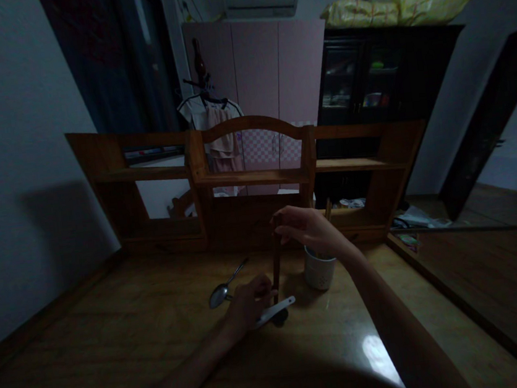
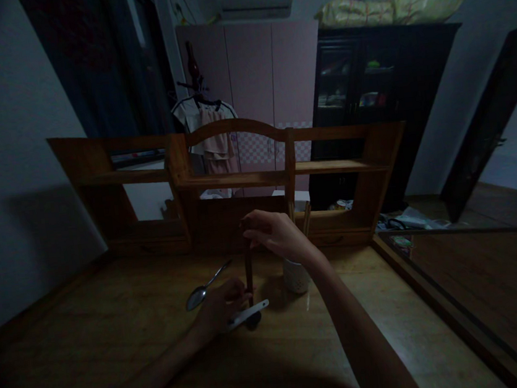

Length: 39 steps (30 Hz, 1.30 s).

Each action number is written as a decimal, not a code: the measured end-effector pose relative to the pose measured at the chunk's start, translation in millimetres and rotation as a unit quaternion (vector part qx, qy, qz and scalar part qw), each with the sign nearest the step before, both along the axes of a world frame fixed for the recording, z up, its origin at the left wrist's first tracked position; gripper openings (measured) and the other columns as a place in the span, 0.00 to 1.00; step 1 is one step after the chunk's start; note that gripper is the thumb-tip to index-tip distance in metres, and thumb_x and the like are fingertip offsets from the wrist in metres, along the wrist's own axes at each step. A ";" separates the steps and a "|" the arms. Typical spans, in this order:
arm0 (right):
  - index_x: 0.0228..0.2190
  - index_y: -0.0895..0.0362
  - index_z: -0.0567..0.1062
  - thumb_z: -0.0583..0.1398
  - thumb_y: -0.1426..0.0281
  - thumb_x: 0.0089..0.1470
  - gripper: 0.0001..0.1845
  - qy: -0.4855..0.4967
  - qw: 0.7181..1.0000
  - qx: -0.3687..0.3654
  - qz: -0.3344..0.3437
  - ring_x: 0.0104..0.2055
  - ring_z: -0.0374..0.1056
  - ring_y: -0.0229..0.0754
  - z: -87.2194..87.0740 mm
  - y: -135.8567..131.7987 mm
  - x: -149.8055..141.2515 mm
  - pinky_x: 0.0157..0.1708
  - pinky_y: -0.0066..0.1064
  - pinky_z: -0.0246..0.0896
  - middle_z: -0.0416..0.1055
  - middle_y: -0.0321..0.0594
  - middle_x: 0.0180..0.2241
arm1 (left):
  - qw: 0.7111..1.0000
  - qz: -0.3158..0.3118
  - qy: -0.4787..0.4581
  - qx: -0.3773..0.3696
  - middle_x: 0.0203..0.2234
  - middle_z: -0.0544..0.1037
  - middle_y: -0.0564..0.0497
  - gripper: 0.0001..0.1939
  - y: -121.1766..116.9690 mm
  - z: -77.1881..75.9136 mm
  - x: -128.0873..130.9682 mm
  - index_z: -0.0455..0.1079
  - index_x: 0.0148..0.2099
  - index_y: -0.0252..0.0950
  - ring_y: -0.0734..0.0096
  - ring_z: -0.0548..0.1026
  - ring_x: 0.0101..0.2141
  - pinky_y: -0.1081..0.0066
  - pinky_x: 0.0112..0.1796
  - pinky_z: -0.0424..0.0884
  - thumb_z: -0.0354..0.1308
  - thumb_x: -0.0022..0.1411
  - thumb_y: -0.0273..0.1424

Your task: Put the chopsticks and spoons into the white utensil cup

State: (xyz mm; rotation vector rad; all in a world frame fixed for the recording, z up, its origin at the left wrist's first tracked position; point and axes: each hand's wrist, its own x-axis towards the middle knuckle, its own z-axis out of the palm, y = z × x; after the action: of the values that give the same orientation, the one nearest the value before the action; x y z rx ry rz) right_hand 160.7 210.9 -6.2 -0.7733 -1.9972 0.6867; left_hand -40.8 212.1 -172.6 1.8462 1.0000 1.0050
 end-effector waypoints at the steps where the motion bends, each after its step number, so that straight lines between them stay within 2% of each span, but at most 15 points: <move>1: 0.42 0.54 0.71 0.60 0.69 0.57 0.10 -0.001 1.000 0.000 0.000 0.32 0.72 0.36 0.1 0.1 0.2 0.34 0.29 0.70 0.72 0.37 0.37 | 1.000 0.001 -0.003 0.001 0.33 0.82 0.50 0.06 -0.1 0.1 0.3 0.66 0.33 0.39 0.61 0.80 0.39 0.68 0.36 0.76 0.60 0.57 0.35; 12: 0.42 0.55 0.71 0.60 0.68 0.57 0.10 0.001 1.000 -0.002 -0.004 0.31 0.73 0.36 0.8 0.1 -0.6 0.32 0.27 0.69 0.72 0.36 0.34 | 1.000 0.004 0.005 -0.004 0.32 0.82 0.51 0.07 3.7 -4.0 1.6 0.67 0.35 0.40 0.62 0.80 0.39 0.70 0.35 0.75 0.60 0.56 0.36; 19: 0.43 0.54 0.71 0.60 0.70 0.57 0.10 0.013 1.000 -0.002 0.005 0.32 0.72 0.35 -0.6 0.6 -2.2 0.33 0.28 0.70 0.72 0.38 0.38 | 1.000 0.025 0.008 0.011 0.26 0.81 0.53 0.07 6.4 -9.4 2.6 0.66 0.32 0.39 0.65 0.80 0.31 0.71 0.31 0.74 0.61 0.55 0.35; 22: 0.44 0.54 0.72 0.60 0.70 0.57 0.11 0.012 1.000 -0.005 0.009 0.33 0.72 0.36 -0.6 0.0 -3.1 0.34 0.29 0.71 0.72 0.38 0.38 | 1.000 0.019 0.010 0.007 0.26 0.81 0.53 0.07 7.3 -10.5 3.3 0.66 0.33 0.39 0.65 0.80 0.31 0.71 0.31 0.74 0.60 0.55 0.35; 25: 0.48 0.53 0.71 0.60 0.70 0.57 0.16 0.002 1.000 -0.005 0.005 0.34 0.72 0.36 -0.8 -0.8 -3.8 0.35 0.29 0.71 0.71 0.37 0.36 | 1.000 0.026 0.008 -0.001 0.27 0.81 0.53 0.08 6.7 -8.9 3.5 0.66 0.32 0.39 0.64 0.80 0.32 0.70 0.31 0.74 0.61 0.55 0.36; 30: 0.58 0.47 0.64 0.60 0.71 0.57 0.28 -0.010 1.000 0.004 -0.011 0.32 0.72 0.35 -2.7 -1.4 -5.1 0.35 0.29 0.71 0.71 0.34 0.34 | 1.000 0.022 -0.004 -0.013 0.27 0.81 0.52 0.11 4.7 -4.3 2.8 0.65 0.32 0.39 0.64 0.80 0.30 0.70 0.29 0.73 0.62 0.53 0.38; 39: 0.56 0.49 0.67 0.60 0.69 0.57 0.25 -0.019 1.000 0.003 -0.020 0.31 0.73 0.36 -0.9 -3.5 -5.5 0.34 0.28 0.69 0.72 0.34 0.32 | 1.000 0.026 0.012 -0.004 0.26 0.81 0.52 0.11 3.2 1.6 2.7 0.64 0.32 0.39 0.62 0.80 0.29 0.68 0.29 0.73 0.61 0.53 0.39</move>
State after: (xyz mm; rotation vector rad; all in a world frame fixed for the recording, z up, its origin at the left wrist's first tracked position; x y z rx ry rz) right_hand 155.2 207.3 -7.1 -0.8270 -2.0123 0.6467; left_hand -38.1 215.3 -171.1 1.8372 1.0699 1.0098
